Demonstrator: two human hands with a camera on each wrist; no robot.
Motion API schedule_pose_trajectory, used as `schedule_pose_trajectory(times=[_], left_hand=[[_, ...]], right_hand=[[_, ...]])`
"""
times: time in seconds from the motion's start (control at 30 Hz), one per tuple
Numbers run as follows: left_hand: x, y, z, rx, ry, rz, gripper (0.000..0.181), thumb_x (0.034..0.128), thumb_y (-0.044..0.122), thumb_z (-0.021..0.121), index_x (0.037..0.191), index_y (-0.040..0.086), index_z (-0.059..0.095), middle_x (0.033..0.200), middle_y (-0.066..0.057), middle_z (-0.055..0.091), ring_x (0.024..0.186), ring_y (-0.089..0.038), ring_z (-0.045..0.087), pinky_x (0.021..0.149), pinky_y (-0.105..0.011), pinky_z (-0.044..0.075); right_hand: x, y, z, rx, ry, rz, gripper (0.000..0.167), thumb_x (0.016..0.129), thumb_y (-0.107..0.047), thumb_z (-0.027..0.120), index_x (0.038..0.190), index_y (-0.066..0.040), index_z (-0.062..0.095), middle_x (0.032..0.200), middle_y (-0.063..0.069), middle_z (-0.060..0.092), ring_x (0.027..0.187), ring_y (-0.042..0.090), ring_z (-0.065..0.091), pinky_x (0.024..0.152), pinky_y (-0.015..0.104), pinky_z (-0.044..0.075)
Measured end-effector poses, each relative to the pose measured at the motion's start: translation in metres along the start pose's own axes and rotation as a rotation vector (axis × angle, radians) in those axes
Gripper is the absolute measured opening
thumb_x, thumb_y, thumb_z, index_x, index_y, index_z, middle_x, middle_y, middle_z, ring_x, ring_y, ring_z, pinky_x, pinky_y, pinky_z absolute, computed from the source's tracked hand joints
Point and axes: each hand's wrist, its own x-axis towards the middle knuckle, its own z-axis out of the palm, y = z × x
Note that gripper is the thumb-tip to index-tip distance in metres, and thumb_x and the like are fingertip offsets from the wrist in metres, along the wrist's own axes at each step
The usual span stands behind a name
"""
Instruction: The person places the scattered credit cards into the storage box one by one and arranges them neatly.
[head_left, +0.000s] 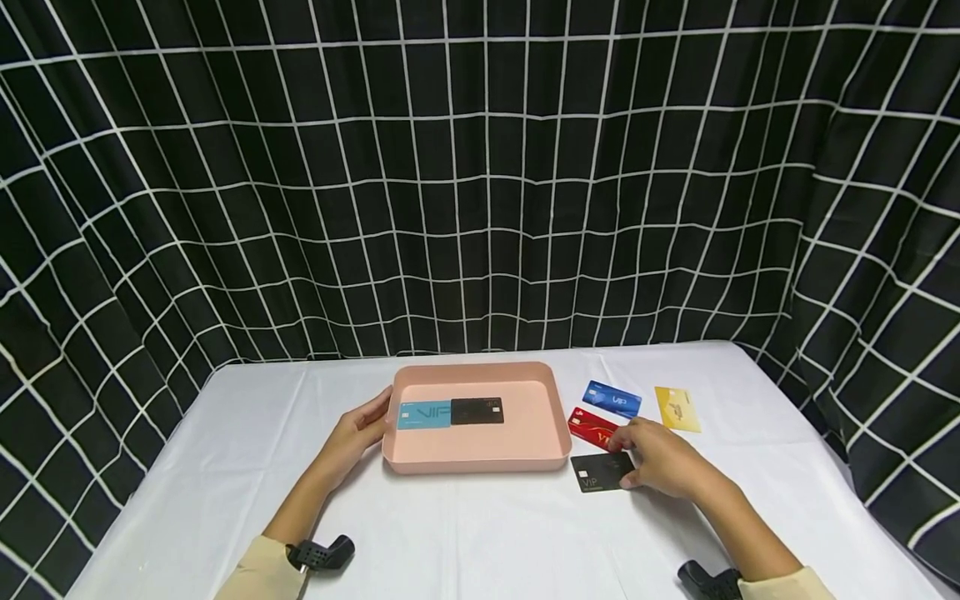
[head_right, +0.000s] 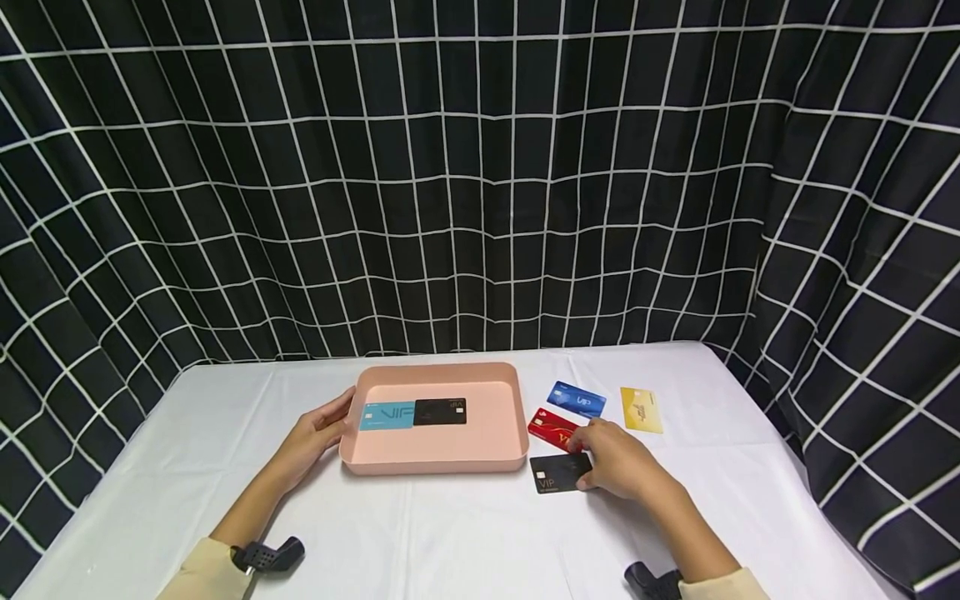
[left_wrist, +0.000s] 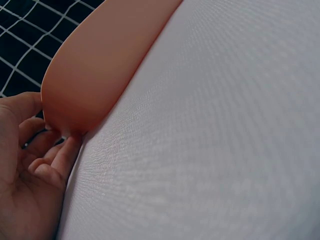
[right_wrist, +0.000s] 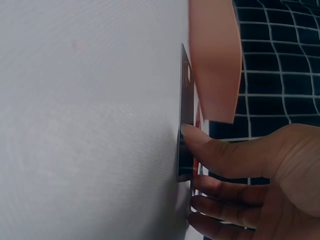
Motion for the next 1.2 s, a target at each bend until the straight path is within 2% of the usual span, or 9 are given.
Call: schedule_pose_trajectory(times=[0.27,0.53,0.87,1.07,1.2], left_hand=[[0.0016,-0.0042,-0.0001,-0.007,-0.004,0.006,0.059,0.1044,0.014,0.057,0.158,0.007,0.033,0.161,-0.016,0.035,0.148,-0.029,0.035,0.11,-0.031,0.044],[0.0003,-0.0034,-0.0016,-0.017,-0.011,0.004,0.06,0.1042,0.014,0.057,0.159,0.007,0.032,0.162,-0.015,0.033,0.148,-0.029,0.034,0.108,-0.026,0.045],[0.0006,-0.0027,-0.0004,-0.003,-0.005,-0.006,0.059,0.1045,0.012,0.056,0.159,0.008,0.032,0.162,-0.013,0.034,0.149,-0.027,0.034,0.11,-0.029,0.044],[0.0011,-0.004,-0.001,0.001,-0.007,-0.002,0.059,0.1043,0.012,0.056,0.159,0.007,0.032,0.162,-0.014,0.034,0.149,-0.028,0.034,0.11,-0.03,0.044],[0.0009,-0.0043,-0.0009,0.002,-0.012,0.008,0.06,0.1041,0.012,0.055,0.159,0.006,0.032,0.162,-0.015,0.033,0.149,-0.03,0.033,0.11,-0.03,0.044]], right_hand=[[-0.0012,-0.0007,0.0006,-0.033,-0.009,0.002,0.053,0.066,-0.009,0.094,0.115,-0.004,0.073,0.106,0.012,0.067,0.1,0.03,0.061,0.09,0.055,0.054],[0.0001,-0.0013,0.0008,-0.019,-0.004,0.012,0.046,0.067,-0.009,0.094,0.107,-0.009,0.073,0.1,0.007,0.065,0.095,0.026,0.059,0.085,0.053,0.054],[-0.0036,0.0009,0.0,-0.025,0.003,-0.066,0.045,0.062,-0.005,0.095,0.101,-0.011,0.073,0.104,0.007,0.066,0.094,0.026,0.059,0.084,0.047,0.052],[-0.0021,0.0007,-0.0006,-0.045,-0.01,-0.036,0.046,0.062,-0.009,0.096,0.101,-0.011,0.071,0.102,0.007,0.066,0.095,0.026,0.059,0.086,0.051,0.054],[-0.0024,0.0009,0.0001,-0.026,-0.002,-0.02,0.049,0.062,-0.011,0.097,0.099,-0.009,0.066,0.094,0.004,0.062,0.091,0.023,0.057,0.084,0.049,0.053]])
